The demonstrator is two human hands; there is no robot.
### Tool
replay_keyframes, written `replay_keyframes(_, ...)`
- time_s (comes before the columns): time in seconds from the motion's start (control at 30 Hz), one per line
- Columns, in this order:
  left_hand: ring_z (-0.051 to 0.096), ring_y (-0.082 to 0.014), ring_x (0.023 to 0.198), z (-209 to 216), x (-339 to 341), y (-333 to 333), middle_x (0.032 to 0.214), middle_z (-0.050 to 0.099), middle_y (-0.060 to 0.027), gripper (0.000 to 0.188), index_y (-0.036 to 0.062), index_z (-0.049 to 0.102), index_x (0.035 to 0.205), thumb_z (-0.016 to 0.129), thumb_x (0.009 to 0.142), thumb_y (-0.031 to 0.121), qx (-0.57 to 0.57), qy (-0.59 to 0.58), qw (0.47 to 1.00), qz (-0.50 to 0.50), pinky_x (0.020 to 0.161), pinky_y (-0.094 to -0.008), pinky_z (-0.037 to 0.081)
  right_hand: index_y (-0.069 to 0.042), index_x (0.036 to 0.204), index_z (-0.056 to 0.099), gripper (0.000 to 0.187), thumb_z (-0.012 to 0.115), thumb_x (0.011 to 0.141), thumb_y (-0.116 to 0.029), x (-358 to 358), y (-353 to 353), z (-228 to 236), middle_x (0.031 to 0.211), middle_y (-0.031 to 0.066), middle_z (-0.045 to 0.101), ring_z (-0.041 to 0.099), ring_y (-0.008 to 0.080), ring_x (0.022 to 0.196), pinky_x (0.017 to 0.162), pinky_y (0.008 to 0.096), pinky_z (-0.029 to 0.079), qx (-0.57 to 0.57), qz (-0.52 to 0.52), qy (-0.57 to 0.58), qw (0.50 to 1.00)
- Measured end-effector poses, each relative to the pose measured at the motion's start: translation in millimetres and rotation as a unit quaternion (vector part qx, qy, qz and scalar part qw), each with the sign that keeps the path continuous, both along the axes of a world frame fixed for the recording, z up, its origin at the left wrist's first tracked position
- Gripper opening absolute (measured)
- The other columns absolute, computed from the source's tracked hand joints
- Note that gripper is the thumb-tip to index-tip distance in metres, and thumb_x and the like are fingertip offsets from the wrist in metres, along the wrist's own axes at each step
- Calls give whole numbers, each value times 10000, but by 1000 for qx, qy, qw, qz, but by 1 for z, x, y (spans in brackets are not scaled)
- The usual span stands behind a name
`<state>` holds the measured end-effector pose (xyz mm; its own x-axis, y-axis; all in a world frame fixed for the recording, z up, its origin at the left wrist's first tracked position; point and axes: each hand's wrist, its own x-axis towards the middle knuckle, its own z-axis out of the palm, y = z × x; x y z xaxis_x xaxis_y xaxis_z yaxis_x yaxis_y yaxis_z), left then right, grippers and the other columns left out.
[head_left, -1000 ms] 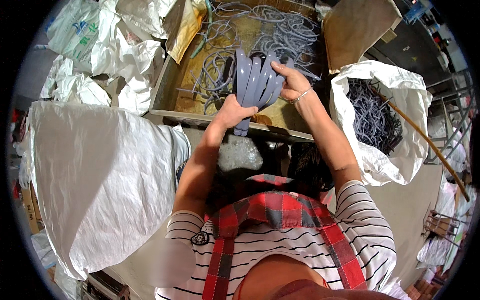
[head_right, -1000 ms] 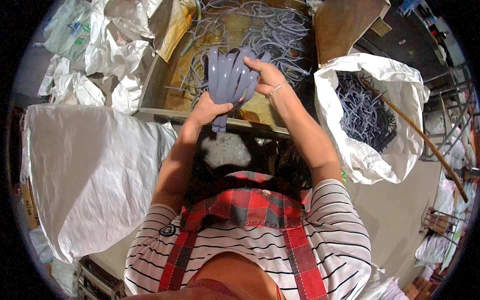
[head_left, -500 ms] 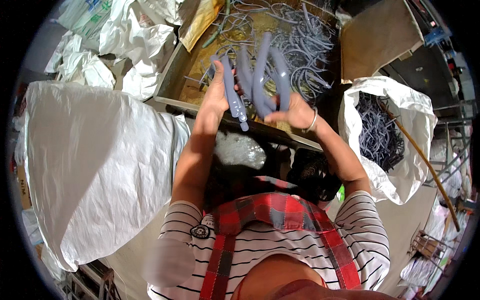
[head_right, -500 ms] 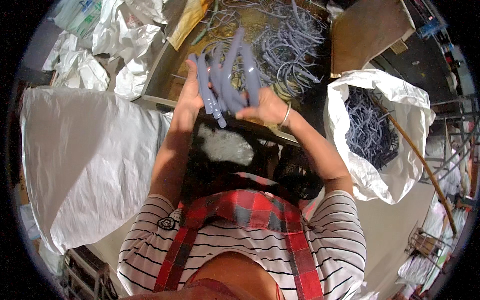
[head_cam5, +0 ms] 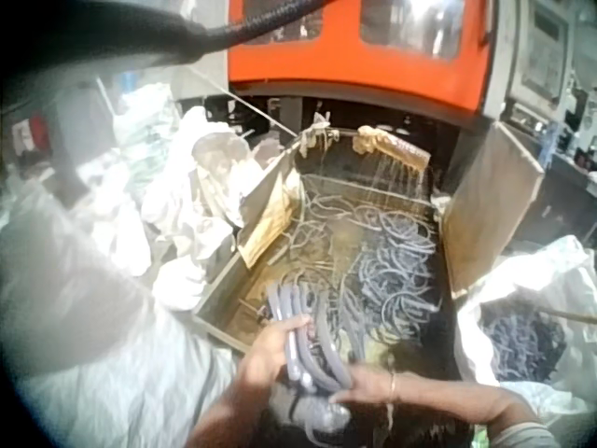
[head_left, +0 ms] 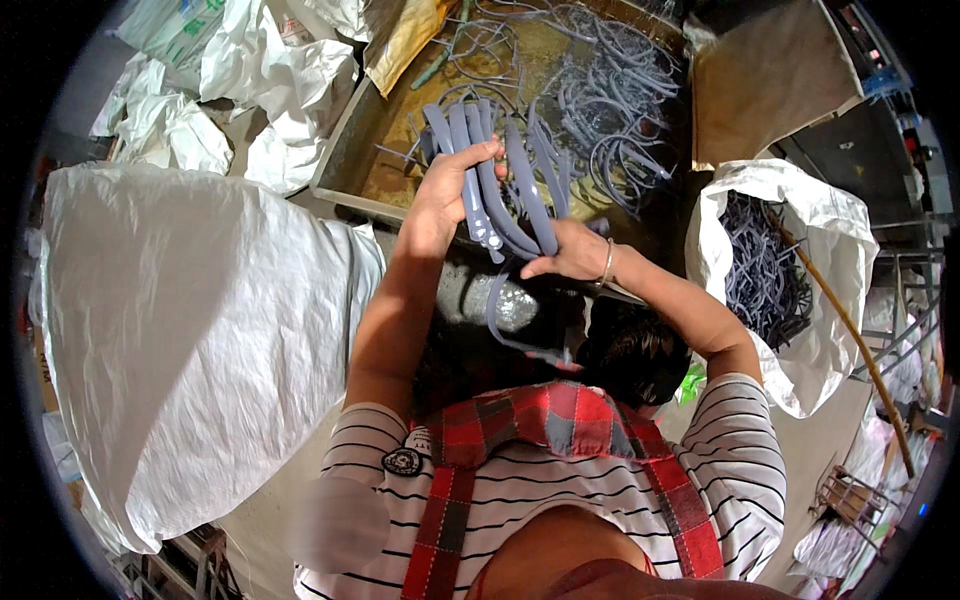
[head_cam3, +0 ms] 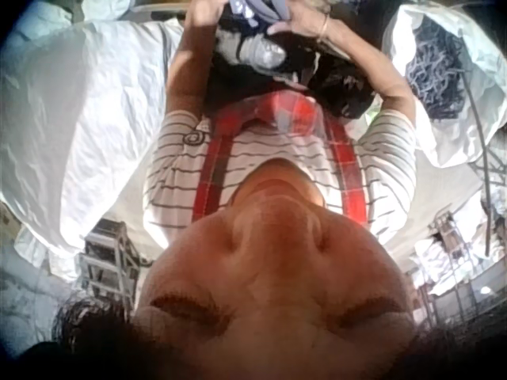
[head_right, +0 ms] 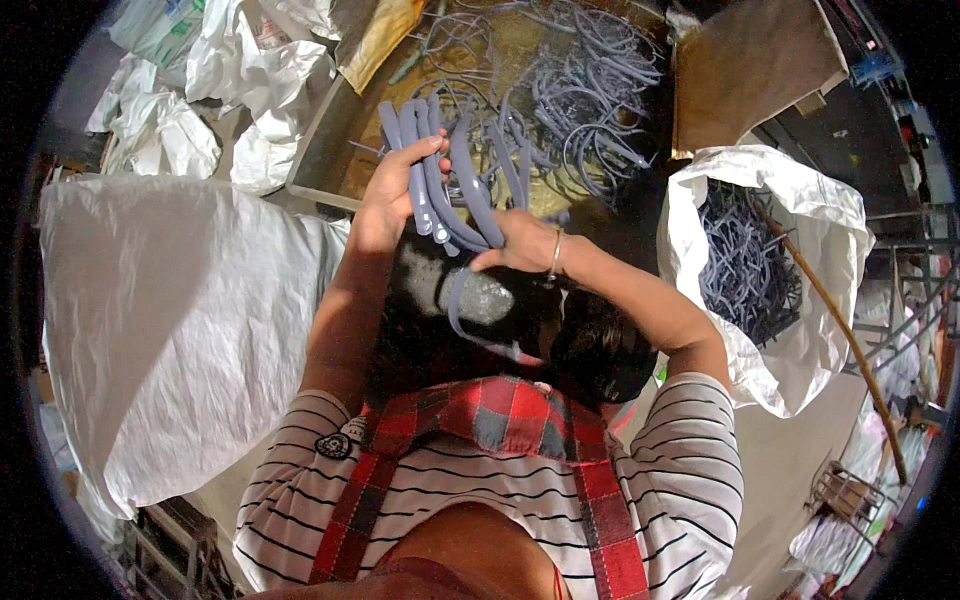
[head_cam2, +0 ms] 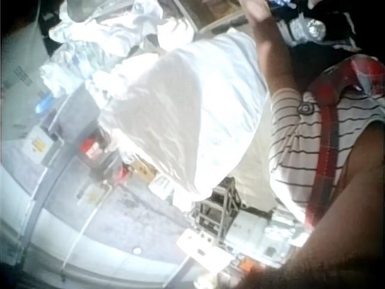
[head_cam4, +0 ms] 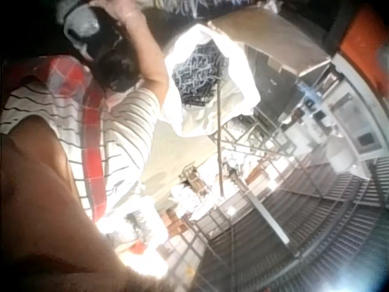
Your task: The person picks up rubber bands from a shallow basin of water and places them into a large white bag.
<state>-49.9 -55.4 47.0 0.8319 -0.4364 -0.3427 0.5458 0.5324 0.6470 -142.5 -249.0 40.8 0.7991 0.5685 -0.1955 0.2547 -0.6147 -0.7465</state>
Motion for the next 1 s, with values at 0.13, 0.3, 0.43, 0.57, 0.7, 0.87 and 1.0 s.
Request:
replay_keyframes(0.13,600,-198,765,0,3,-7,893,598,-89,271,-18,552,1023,627,781,77,-4,-2,999,35,648,-306,516,-9,1097,466,591,780,656,-244,9,19,9,866,52,579,545,158,788,731,314,455,202,-209,-73,954)
replay_keyframes(0.3,588,-257,890,-12,14,5,957,591,-118,332,-33,502,1084,610,790,78,-43,26,998,49,774,-391,510,-13,995,529,310,643,794,-220,12,17,20,844,51,571,538,143,768,703,277,445,210,-232,-94,945)
replay_keyframes(0.43,579,-250,937,-14,24,18,1090,566,-173,400,-48,441,1173,550,825,117,-163,5,986,25,820,-395,491,-5,999,528,282,586,834,-227,9,-2,15,914,104,557,543,256,869,782,336,425,141,-82,-182,970)
replay_keyframes(0.57,569,-242,974,-10,16,25,1124,557,-164,415,-45,426,1200,527,831,113,-166,-32,985,42,868,-379,464,-15,1050,520,300,530,863,-250,12,-12,16,1122,188,501,429,356,1131,1013,417,273,69,46,-164,983)
replay_keyframes(0.7,568,-235,968,-7,11,18,1111,561,-135,385,-40,459,1166,546,811,84,-137,-33,987,74,887,-369,452,-61,1176,474,346,508,872,-223,10,-14,7,1297,162,414,283,358,1271,1065,426,197,-14,20,-111,994)
replay_keyframes(0.87,579,-271,890,0,5,39,982,587,-149,310,-33,513,1047,535,800,153,-133,-81,987,48,842,-387,460,-55,1126,468,371,603,797,-158,17,-4,-6,1271,166,433,324,347,1249,1074,404,191,53,40,-219,973)
replay_keyframes(1.0,592,-268,777,9,10,63,860,598,-145,253,-8,515,998,511,781,121,-100,-82,976,177,718,-379,502,-41,1109,483,413,644,745,-150,-4,10,7,1164,157,509,456,357,1110,959,409,343,100,-65,-379,918)
